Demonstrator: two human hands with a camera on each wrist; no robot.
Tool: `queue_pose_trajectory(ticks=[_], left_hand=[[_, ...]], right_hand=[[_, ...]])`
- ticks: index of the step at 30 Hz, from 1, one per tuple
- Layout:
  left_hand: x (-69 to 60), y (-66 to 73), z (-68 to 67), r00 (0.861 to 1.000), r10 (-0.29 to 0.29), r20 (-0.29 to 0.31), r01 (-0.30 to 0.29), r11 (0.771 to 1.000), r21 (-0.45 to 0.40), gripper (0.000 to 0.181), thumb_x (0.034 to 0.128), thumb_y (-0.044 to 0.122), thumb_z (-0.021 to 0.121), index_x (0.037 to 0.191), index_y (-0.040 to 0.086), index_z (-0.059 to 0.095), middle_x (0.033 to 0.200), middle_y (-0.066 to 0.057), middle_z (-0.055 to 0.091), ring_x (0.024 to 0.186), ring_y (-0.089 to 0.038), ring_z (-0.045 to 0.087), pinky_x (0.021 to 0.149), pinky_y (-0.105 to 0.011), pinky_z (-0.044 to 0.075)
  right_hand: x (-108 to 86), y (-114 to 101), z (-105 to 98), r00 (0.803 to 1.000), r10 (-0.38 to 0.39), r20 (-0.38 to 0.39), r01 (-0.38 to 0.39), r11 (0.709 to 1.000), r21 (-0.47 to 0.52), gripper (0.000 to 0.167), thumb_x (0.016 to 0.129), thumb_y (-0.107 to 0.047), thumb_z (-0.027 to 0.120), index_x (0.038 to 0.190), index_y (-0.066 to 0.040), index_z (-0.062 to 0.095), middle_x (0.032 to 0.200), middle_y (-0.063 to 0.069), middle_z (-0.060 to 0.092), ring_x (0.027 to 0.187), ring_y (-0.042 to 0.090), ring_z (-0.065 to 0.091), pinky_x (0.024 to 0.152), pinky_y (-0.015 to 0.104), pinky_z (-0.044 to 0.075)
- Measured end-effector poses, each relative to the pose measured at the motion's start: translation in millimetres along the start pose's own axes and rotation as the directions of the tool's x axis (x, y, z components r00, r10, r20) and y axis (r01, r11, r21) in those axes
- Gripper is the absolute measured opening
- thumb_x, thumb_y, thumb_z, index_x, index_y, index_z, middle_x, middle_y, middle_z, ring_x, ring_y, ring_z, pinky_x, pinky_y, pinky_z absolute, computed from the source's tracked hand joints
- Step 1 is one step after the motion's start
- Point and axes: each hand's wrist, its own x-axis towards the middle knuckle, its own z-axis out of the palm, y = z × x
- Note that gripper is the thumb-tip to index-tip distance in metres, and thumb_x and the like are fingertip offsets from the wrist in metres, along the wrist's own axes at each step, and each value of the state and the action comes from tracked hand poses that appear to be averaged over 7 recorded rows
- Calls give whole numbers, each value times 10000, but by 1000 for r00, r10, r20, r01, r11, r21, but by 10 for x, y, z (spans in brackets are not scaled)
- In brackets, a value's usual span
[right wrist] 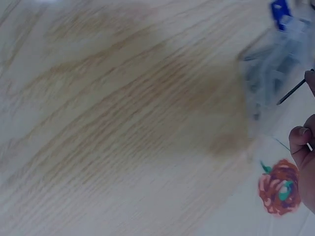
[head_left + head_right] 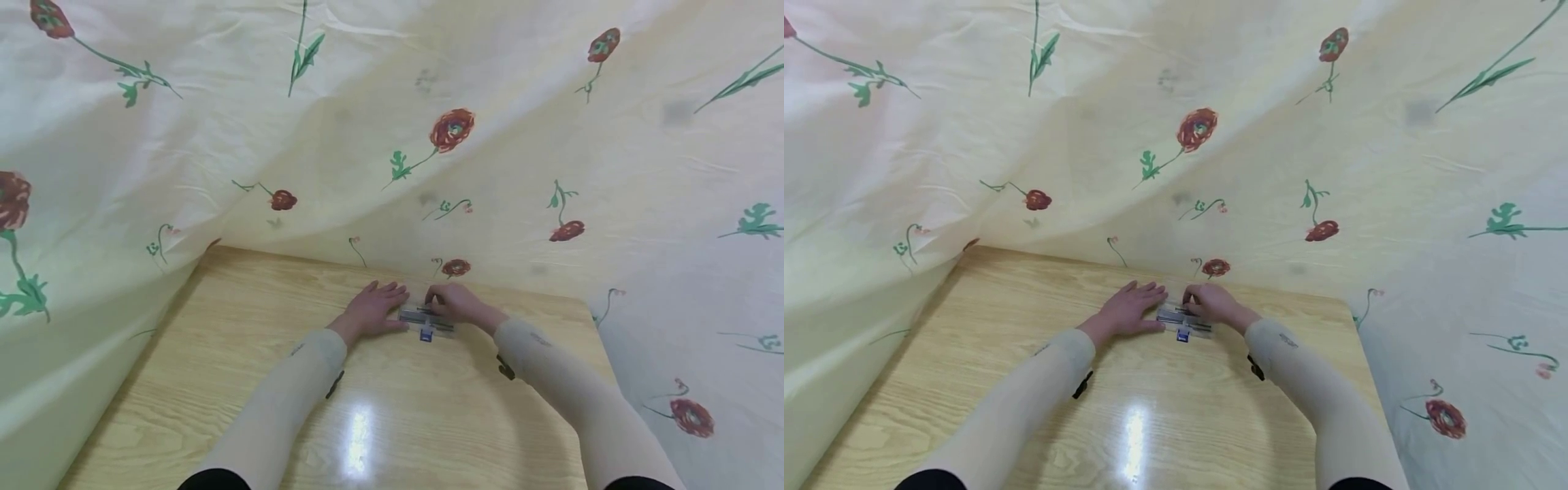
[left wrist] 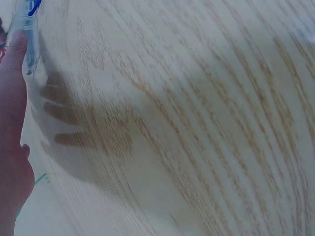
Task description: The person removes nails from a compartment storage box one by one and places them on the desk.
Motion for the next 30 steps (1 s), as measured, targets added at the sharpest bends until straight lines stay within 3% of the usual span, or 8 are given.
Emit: queue_pose_trajectory(ticks=[5, 12, 19, 24, 30], left_hand=[[5, 23, 0, 1000, 1, -8, -1, 1000, 16, 834, 1035, 701, 515, 1702, 250, 297, 1768, 63, 228, 1648, -172, 160, 1358, -471, 56], [-4, 28, 7, 1000, 5, -24, -5, 1000, 13, 827, 1037, 685, 530, 1698, 239, 312, 1763, 53, 249, 1646, -180, 176, 1357, -476, 53], [2, 32, 31, 1000, -8, -25, 8, 1000, 11, 832, 1035, 689, 529, 1698, 241, 303, 1762, 55, 240, 1646, -180, 169, 1355, -470, 41], [-4, 32, 27, 999, -5, -42, 5, 1000, 16, 835, 1038, 688, 523, 1700, 236, 292, 1763, 45, 237, 1647, -191, 167, 1354, -482, 49], [9, 29, 51, 999, -2, -42, 3, 1000, 16, 841, 1041, 687, 516, 1702, 223, 282, 1763, 33, 230, 1648, -201, 165, 1353, -490, 51]], right_hand=[[-76, -66, -126, 993, -25, -114, 34, 996, 85, 93, 991, -91, 722, 1069, -48, 750, 689, -57, 553, 592, 65, 442, 536, 254, 384], [-263, -105, -275, 984, -6, -180, 22, 996, 85, 66, 985, -97, 748, 1037, -59, 763, 647, -82, 505, 570, 49, 394, 548, 260, 358], [-616, 21, -326, 985, 76, -154, -63, 994, 87, 75, 1009, -109, 736, 1060, -64, 769, 649, -87, 500, 565, 51, 389, 548, 254, 354], [-841, 81, -262, 985, 61, -164, -50, 996, 70, 58, 1004, -98, 736, 1039, -77, 777, 632, -104, 487, 545, 19, 360, 526, 239, 339], [-1024, -31, -20, 991, 41, -129, -31, 996, 82, 41, 977, -87, 753, 1012, -82, 774, 637, -130, 490, 556, -3, 377, 518, 215, 347]])
